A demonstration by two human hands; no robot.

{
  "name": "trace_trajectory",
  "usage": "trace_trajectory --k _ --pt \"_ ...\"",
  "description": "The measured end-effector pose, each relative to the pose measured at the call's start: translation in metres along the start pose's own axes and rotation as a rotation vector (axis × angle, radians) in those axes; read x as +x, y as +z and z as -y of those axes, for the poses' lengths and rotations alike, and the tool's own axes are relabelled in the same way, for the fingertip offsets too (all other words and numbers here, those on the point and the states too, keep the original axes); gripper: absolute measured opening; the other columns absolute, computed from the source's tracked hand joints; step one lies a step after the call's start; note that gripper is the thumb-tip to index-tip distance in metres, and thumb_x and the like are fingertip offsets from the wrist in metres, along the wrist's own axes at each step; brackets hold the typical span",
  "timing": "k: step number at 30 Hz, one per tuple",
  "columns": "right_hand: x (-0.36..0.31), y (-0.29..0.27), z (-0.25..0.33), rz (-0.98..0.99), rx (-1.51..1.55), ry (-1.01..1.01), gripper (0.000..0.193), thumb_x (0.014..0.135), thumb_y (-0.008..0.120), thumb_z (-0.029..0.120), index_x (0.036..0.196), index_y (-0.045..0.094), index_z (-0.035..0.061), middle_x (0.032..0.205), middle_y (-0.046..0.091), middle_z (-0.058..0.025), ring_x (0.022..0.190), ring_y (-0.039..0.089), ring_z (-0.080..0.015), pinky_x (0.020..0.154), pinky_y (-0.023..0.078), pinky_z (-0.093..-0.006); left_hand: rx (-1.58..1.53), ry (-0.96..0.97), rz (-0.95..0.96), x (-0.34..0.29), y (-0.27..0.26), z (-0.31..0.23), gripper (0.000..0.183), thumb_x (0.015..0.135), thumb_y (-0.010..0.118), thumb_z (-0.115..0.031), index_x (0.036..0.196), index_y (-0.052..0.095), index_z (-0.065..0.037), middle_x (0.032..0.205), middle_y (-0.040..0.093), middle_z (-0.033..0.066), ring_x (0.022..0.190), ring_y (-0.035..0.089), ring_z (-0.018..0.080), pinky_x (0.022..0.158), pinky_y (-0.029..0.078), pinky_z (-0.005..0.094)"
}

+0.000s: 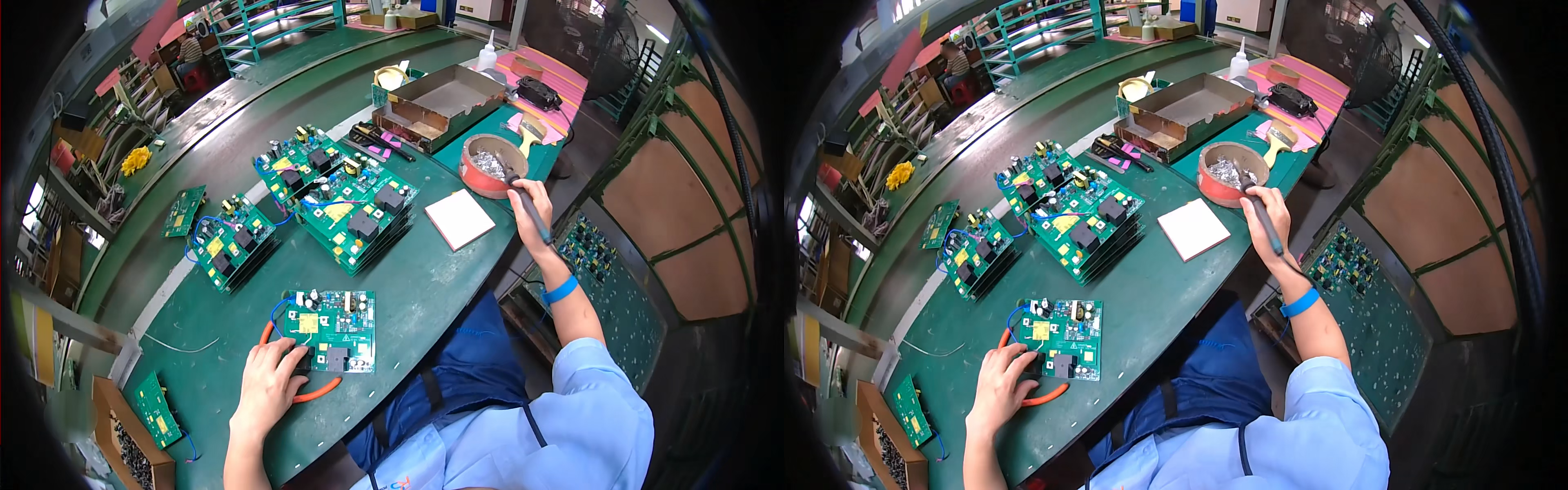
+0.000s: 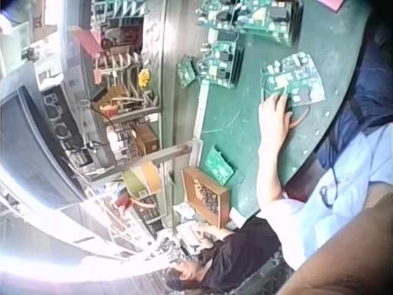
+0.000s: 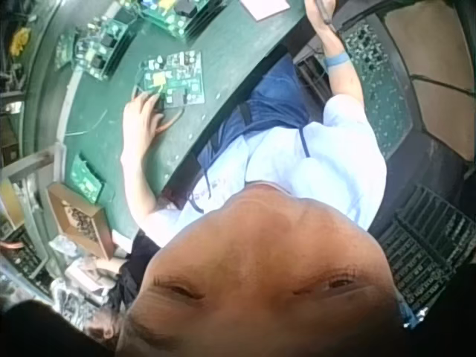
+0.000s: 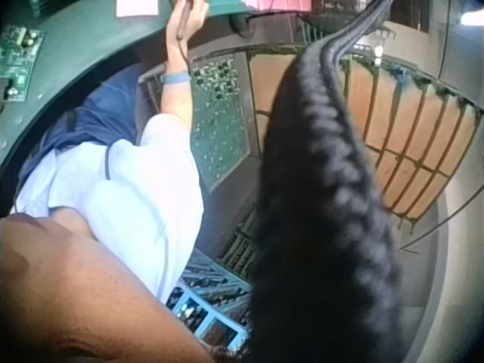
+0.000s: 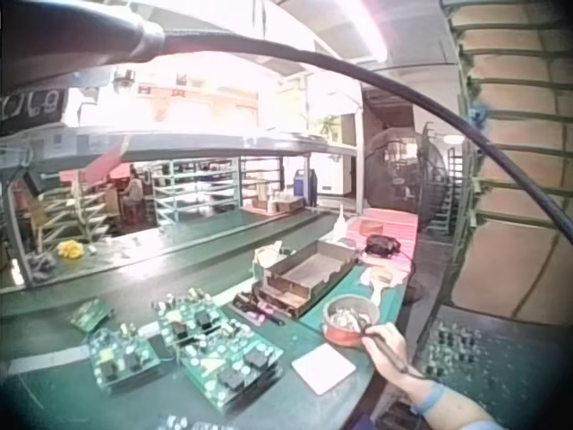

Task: The person assembles green circuit boards by hand, using pliers to trim components and a soldering iron to secure connections. They handle multiple boards sequentially, inspecting them and placing them into a stack on the table.

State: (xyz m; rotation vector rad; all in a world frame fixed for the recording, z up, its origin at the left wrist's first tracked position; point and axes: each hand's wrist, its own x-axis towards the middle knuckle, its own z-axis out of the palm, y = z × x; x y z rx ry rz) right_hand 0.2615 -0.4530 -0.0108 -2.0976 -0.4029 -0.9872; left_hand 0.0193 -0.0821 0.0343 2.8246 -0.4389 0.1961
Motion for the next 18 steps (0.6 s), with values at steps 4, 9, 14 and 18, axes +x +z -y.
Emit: trace_trajectory --k 4,9,14,18 --pt "0.028 0.008 0.008 -0.076 0.309 0.13 0.016 0.076 0.058 0.01 0.087 0.048 0.004 0.065 0.052 -0.0019 0.059 0.049 -0.007 0.053 0.04 -0.021 -0.079 0.039 -0.036 0.0 0.012 0.006 0.05 0.055 0.069 -0.008 0.101 0.049 -0.004 0.099 0.051 0.0097 0.089 0.05 0.0257 0.08 0.037 0.0356" --pt "0.111 0.055 -0.02 -0.144 0.636 0.335 0.014 0.075 0.06 0.014 0.082 0.05 0.0071 0.064 0.05 0.0016 0.055 0.045 -0.0051 0.05 0.037 -0.0179 -0.138 -0.022 -0.059 -0.002 0.019 0.012 0.05 0.056 0.069 -0.006 0.102 0.049 -0.004 0.098 0.052 0.0117 0.091 0.049 0.0286 0.08 0.039 0.0364" --pt "0.149 0.093 -0.061 -0.034 1.341 1.057 0.036 0.08 0.051 0.032 0.105 0.044 0.0066 0.094 0.053 -0.0172 0.088 0.054 -0.0272 0.076 0.043 -0.0379 -0.143 0.052 -0.106 0.001 0.024 0.017 0.046 0.058 0.068 -0.009 0.1 0.05 -0.004 0.095 0.053 0.0109 0.09 0.049 0.0281 0.08 0.039 0.0369" --pt "0.146 0.109 -0.058 -0.112 1.452 1.135 0.057 0.081 0.048 0.038 0.119 0.025 0.0029 0.122 0.031 -0.0276 0.112 0.037 -0.0357 0.094 0.028 -0.0457 -0.106 0.073 -0.145 -0.004 0.025 0.018 0.045 0.057 0.069 -0.01 0.097 0.05 -0.004 0.094 0.053 0.0105 0.09 0.05 0.0277 0.079 0.039 0.0368"
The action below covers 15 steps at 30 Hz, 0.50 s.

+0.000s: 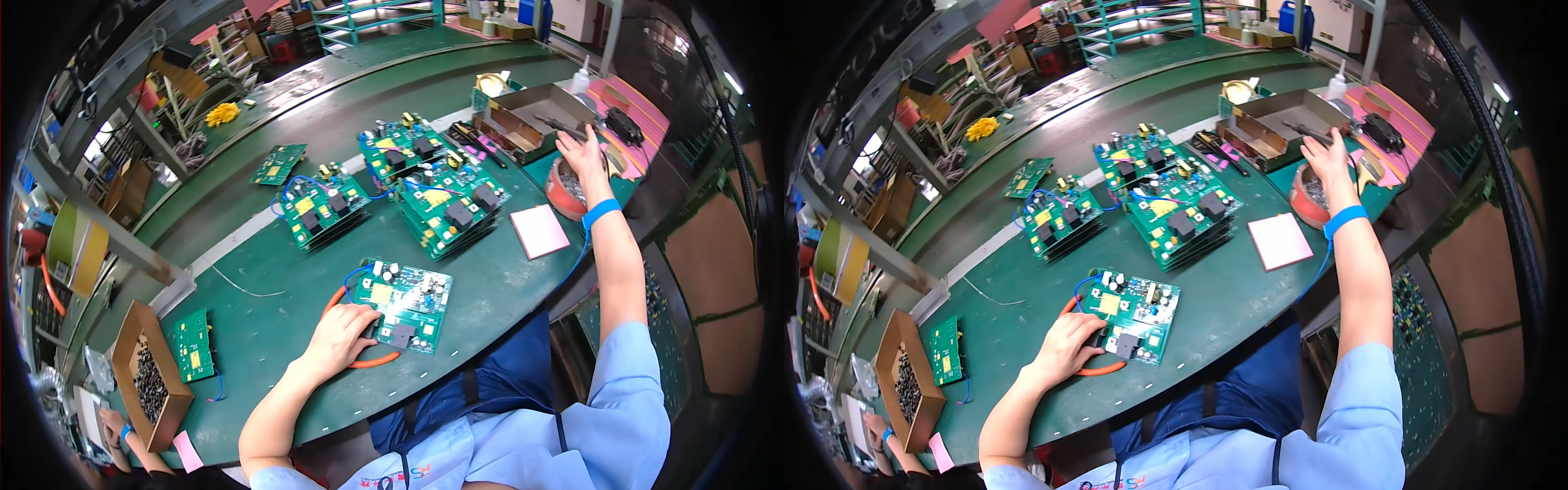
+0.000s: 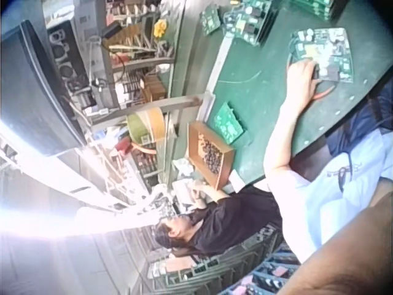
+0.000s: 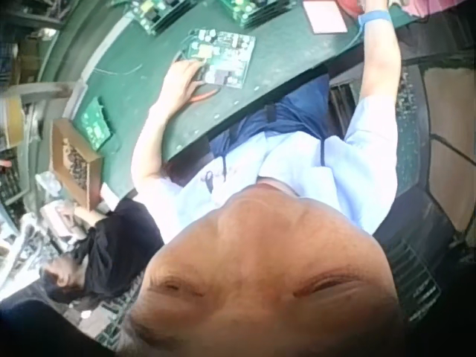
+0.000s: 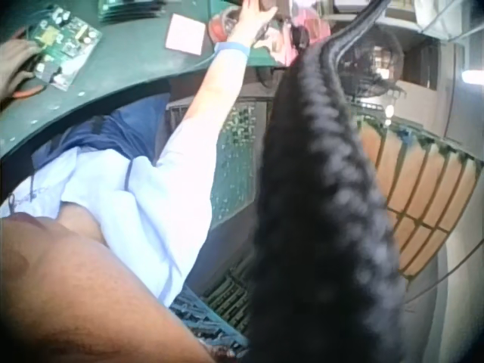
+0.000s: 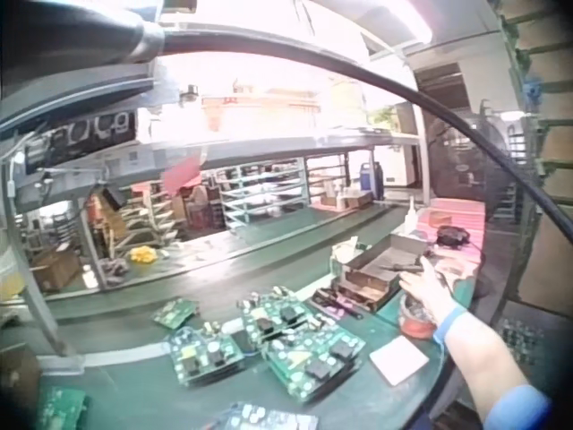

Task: The person assembles green circuit boards by hand, using pliers to trim components and a soldering iron to secure connections. They handle multiple boards sequentially, inspecting them and placing them into a stack on the table.

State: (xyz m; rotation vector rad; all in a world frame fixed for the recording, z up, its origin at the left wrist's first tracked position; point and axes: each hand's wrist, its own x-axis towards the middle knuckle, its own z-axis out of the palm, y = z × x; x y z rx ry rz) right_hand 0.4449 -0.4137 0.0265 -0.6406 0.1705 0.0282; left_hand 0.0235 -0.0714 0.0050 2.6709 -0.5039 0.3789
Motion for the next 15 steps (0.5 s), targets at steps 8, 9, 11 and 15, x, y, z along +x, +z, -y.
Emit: trace_trajectory --k 8,9,11,15 --pt "-0.013 -0.01 0.002 0.02 0.023 0.074 0.045 0.083 0.048 0.032 0.107 0.036 -0.0038 0.102 0.05 -0.0199 0.093 0.051 -0.0276 0.077 0.043 -0.0366 0.032 -0.151 -0.322 0.006 -0.04 -0.013 0.047 0.053 0.069 -0.003 0.095 0.049 -0.002 0.092 0.052 0.013 0.086 0.05 0.0305 0.075 0.04 0.0373" --pt "-0.021 -0.009 -0.001 0.05 -0.027 0.046 0.042 0.083 0.049 0.031 0.106 0.039 -0.0034 0.097 0.052 -0.0171 0.088 0.053 -0.0252 0.073 0.044 -0.0346 0.081 -0.178 -0.387 0.01 -0.045 -0.007 0.046 0.054 0.068 -0.002 0.096 0.049 -0.001 0.092 0.052 0.0135 0.086 0.05 0.0307 0.075 0.041 0.0374" --pt "-0.067 0.013 -0.015 0.22 -0.175 -0.05 0.028 0.083 0.05 0.022 0.098 0.049 -0.0013 0.081 0.054 -0.0075 0.071 0.053 -0.015 0.059 0.045 -0.0258 0.203 -0.215 -0.478 0.021 -0.06 0.012 0.045 0.057 0.066 -0.001 0.098 0.048 -0.002 0.093 0.052 0.0145 0.086 0.05 0.031 0.075 0.041 0.0373" --pt "-0.212 0.079 -0.071 0.945 -0.53 -0.522 0.015 0.079 0.053 0.012 0.091 0.053 0.0012 0.069 0.053 -0.0021 0.062 0.051 -0.0098 0.056 0.044 -0.0217 0.331 -0.376 -0.437 0.05 -0.073 0.059 0.04 0.064 0.064 -0.01 0.1 0.047 -0.002 0.093 0.052 0.0145 0.087 0.049 0.0308 0.074 0.041 0.0367"
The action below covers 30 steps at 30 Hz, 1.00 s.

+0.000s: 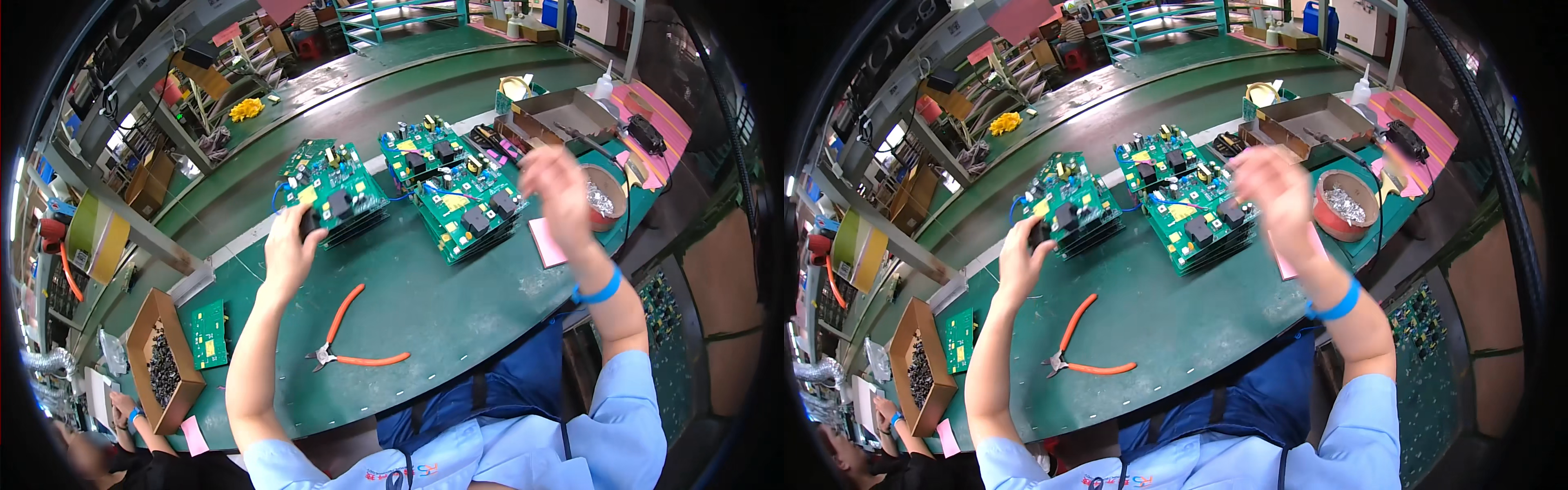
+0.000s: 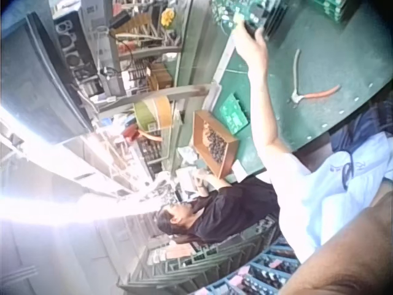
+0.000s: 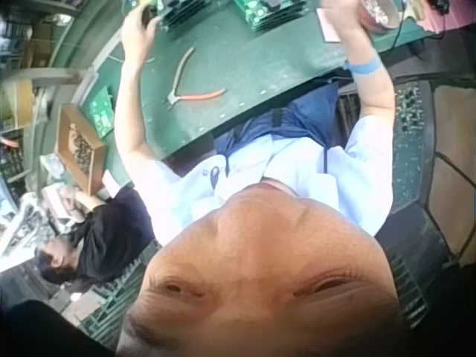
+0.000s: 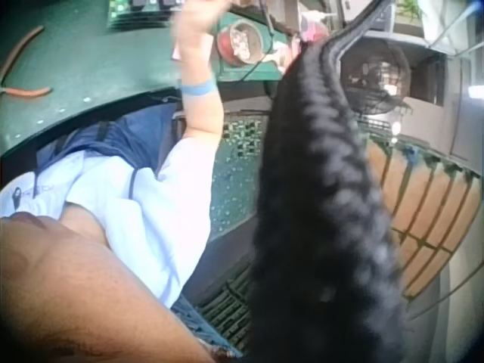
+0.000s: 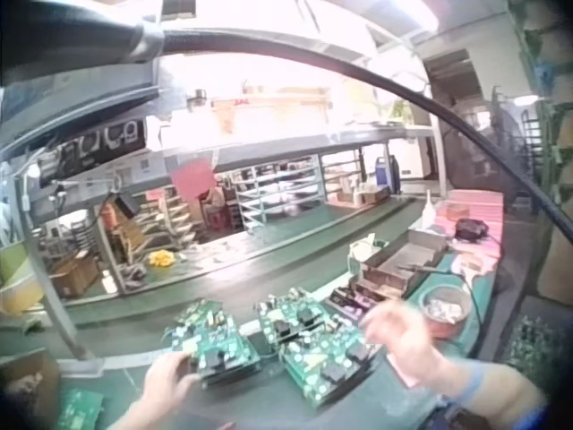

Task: The person assembles green circuit boards by hand, using pliers to trim components and a soldering iron to secure connections. They handle multiple boards sequentially, inspecting them and placing them into a stack on the table.

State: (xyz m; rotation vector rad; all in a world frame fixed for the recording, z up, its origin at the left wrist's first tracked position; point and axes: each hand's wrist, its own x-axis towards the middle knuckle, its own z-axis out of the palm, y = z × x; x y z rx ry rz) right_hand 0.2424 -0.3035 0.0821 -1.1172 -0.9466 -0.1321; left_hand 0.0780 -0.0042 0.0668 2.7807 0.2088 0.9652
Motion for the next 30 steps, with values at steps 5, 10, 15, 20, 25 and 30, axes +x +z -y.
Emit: trace_trajectory --k 5,10,15,20,25,30 --pt "-0.083 0.106 -0.008 0.742 -0.188 -0.358 0.011 0.07 0.057 0.013 0.081 0.055 0.0085 0.068 0.053 -0.0058 0.059 0.054 -0.0212 0.052 0.043 -0.0314 0.102 -0.019 0.063 0.028 0.041 0.02 0.04 0.065 0.065 -0.018 0.099 0.049 -0.003 0.089 0.052 0.012 0.085 0.05 0.0281 0.073 0.041 0.0363" --pt "-0.109 0.138 -0.034 0.916 -0.195 -0.488 0.007 0.071 0.054 0.011 0.072 0.049 0.0057 0.059 0.042 -0.0039 0.056 0.049 -0.0188 0.051 0.039 -0.0303 0.096 -0.065 0.137 0.027 0.042 0.017 0.042 0.066 0.065 -0.02 0.101 0.05 -0.002 0.094 0.053 0.0125 0.088 0.05 0.0282 0.076 0.041 0.0352" --pt "-0.108 0.138 -0.054 0.977 -0.259 -0.418 0.009 0.07 0.056 0.01 0.076 0.051 0.0048 0.061 0.043 -0.0035 0.058 0.049 -0.0181 0.052 0.039 -0.0301 0.073 -0.05 0.129 0.025 0.034 0.015 0.042 0.065 0.066 -0.018 0.1 0.05 -0.002 0.09 0.054 0.0118 0.083 0.052 0.0275 0.071 0.042 0.0341" --pt "-0.11 0.131 -0.064 0.988 -0.215 -0.222 0.011 0.072 0.053 0.014 0.07 0.047 0.0057 0.065 0.047 -0.0065 0.063 0.052 -0.0228 0.059 0.042 -0.0339 0.065 -0.024 0.128 0.018 0.031 0.006 0.039 0.063 0.067 -0.015 0.096 0.05 -0.002 0.089 0.054 0.0116 0.085 0.051 0.0282 0.072 0.041 0.0355" --pt "-0.109 0.128 -0.065 1.023 -0.204 -0.135 0.01 0.072 0.054 0.013 0.071 0.047 0.0059 0.067 0.047 -0.0064 0.067 0.052 -0.0227 0.061 0.042 -0.034 -0.018 -0.044 0.093 0.031 0.016 0.007 0.033 0.064 0.067 -0.016 0.09 0.055 -0.001 0.089 0.054 0.0122 0.082 0.053 0.0262 0.071 0.042 0.034" --pt "-0.11 0.128 -0.067 1.052 -0.233 -0.115 0.009 0.07 0.053 0.012 0.07 0.047 0.006 0.068 0.046 -0.0058 0.068 0.051 -0.0217 0.062 0.041 -0.0332 -0.262 -0.371 -0.119 0.078 0.041 0.096 0.02 0.076 0.056 -0.018 0.086 0.059 -0.001 0.075 0.06 0.0075 0.066 0.055 0.012 0.062 0.043 0.0245"
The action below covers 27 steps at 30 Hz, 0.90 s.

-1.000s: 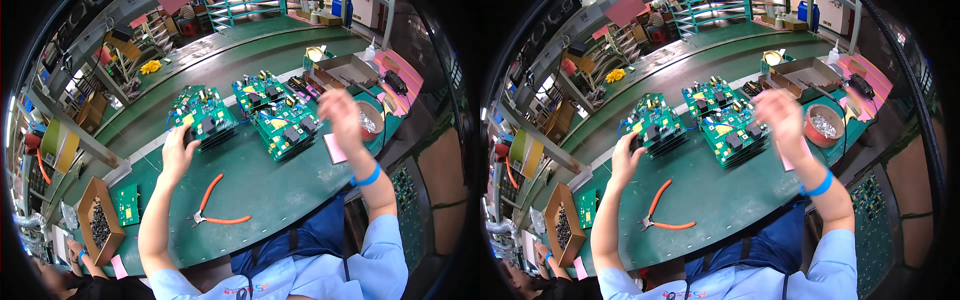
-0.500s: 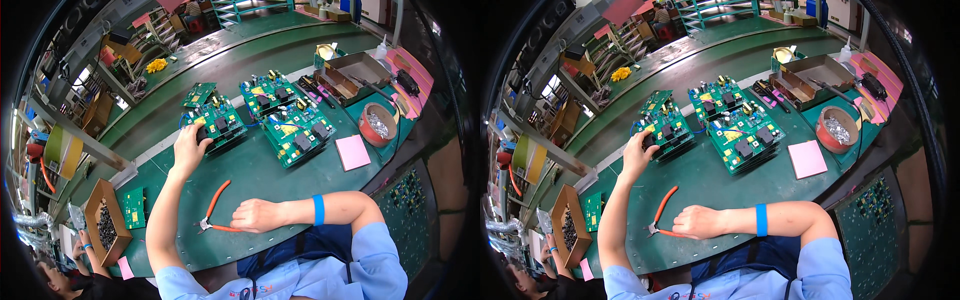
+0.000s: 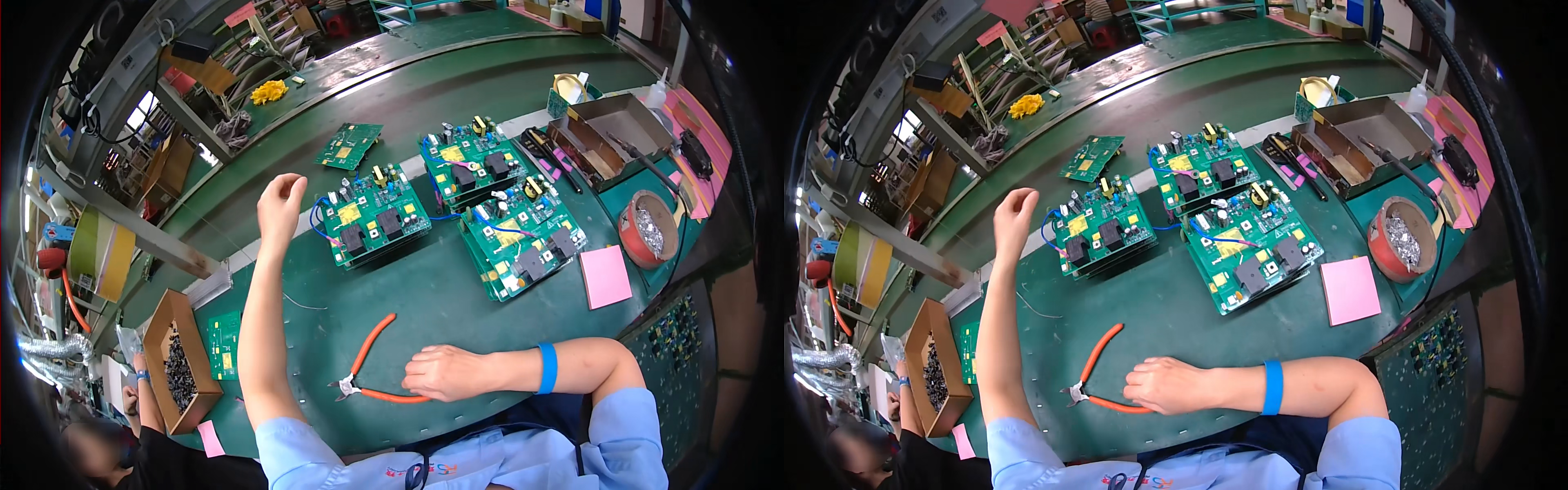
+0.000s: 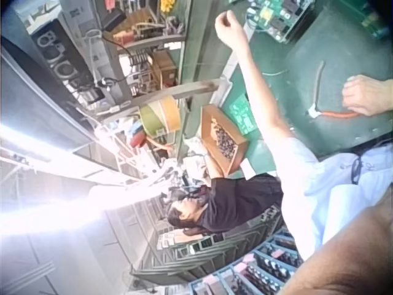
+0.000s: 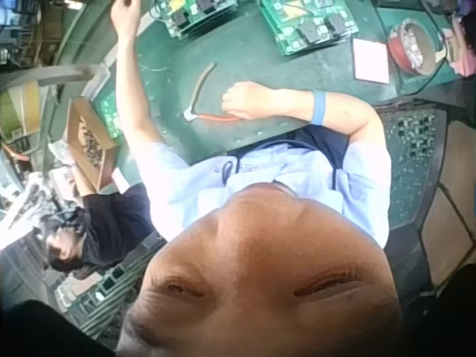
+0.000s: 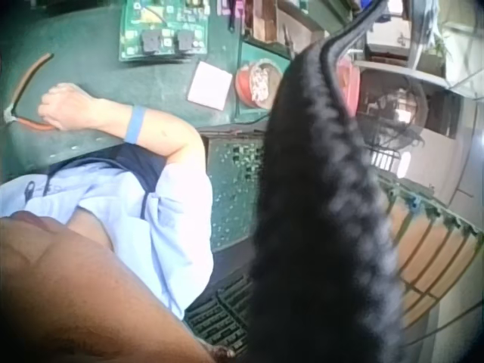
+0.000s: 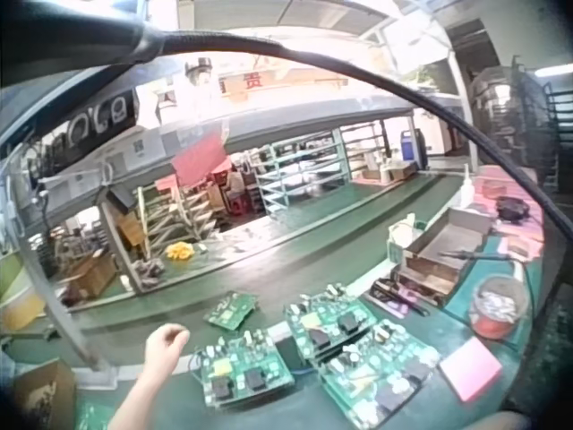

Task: The person assembles green circuit boards by hand, using pliers to trim components and a soldering iron to secure connections. They handle multiple boards sequentially, inspecting them and placing them into a stack on the table.

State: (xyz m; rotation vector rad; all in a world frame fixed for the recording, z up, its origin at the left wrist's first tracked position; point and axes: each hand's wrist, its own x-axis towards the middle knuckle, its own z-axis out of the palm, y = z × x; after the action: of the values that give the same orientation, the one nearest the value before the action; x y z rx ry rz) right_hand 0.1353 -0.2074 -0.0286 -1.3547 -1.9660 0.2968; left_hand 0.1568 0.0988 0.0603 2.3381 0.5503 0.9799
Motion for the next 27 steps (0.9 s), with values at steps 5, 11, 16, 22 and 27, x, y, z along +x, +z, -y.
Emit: trace_trajectory --k 5,11,16,22,27 --pt "0.003 0.002 -0.001 0.025 -0.014 -0.034 0.008 0.07 0.053 0.012 0.069 0.047 0.0058 0.068 0.043 -0.0064 0.068 0.049 -0.0208 0.062 0.041 -0.0331 0.326 0.152 0.159 0.05 0.044 0.084 0.039 0.069 0.062 -0.034 0.095 0.058 -0.005 0.099 0.055 0.0107 0.092 0.052 0.0246 0.079 0.041 0.0333" --pt "0.001 0.003 -0.005 0.033 0.054 -0.016 0.009 0.073 0.05 0.012 0.069 0.046 0.0053 0.068 0.042 -0.0068 0.068 0.048 -0.0207 0.061 0.04 -0.0328 0.474 0.446 0.252 0.067 0.109 0.087 0.066 0.064 0.062 -0.048 0.113 0.046 -0.007 0.115 0.045 0.016 0.109 0.04 0.0293 0.09 0.03 0.0413" --pt "0.002 0.004 -0.006 0.004 0.113 -0.006 0.01 0.074 0.049 0.012 0.067 0.046 0.0051 0.067 0.042 -0.007 0.065 0.047 -0.0205 0.059 0.038 -0.0315 0.506 0.459 0.233 0.069 0.124 0.077 0.056 0.066 0.063 -0.039 0.108 0.048 -0.006 0.106 0.051 0.0141 0.097 0.049 0.0285 0.081 0.038 0.038" --pt "0.003 0.004 -0.006 0.005 0.138 -0.007 0.01 0.074 0.049 0.011 0.067 0.045 0.005 0.067 0.041 -0.007 0.065 0.046 -0.0205 0.059 0.036 -0.0311 0.479 0.474 0.24 0.072 0.116 0.085 0.042 0.067 0.059 -0.025 0.103 0.051 -0.005 0.105 0.052 0.0141 0.096 0.05 0.0282 0.082 0.039 0.0376" --pt "0.002 0.006 -0.008 -0.019 0.148 -0.02 0.007 0.07 0.051 0.01 0.068 0.046 0.005 0.068 0.041 -0.0071 0.066 0.046 -0.0204 0.059 0.036 -0.031 0.464 0.23 0.134 0.071 0.102 0.099 0.054 0.064 0.06 -0.035 0.108 0.049 -0.006 0.117 0.042 0.0197 0.106 0.042 0.0336 0.089 0.033 0.0403"
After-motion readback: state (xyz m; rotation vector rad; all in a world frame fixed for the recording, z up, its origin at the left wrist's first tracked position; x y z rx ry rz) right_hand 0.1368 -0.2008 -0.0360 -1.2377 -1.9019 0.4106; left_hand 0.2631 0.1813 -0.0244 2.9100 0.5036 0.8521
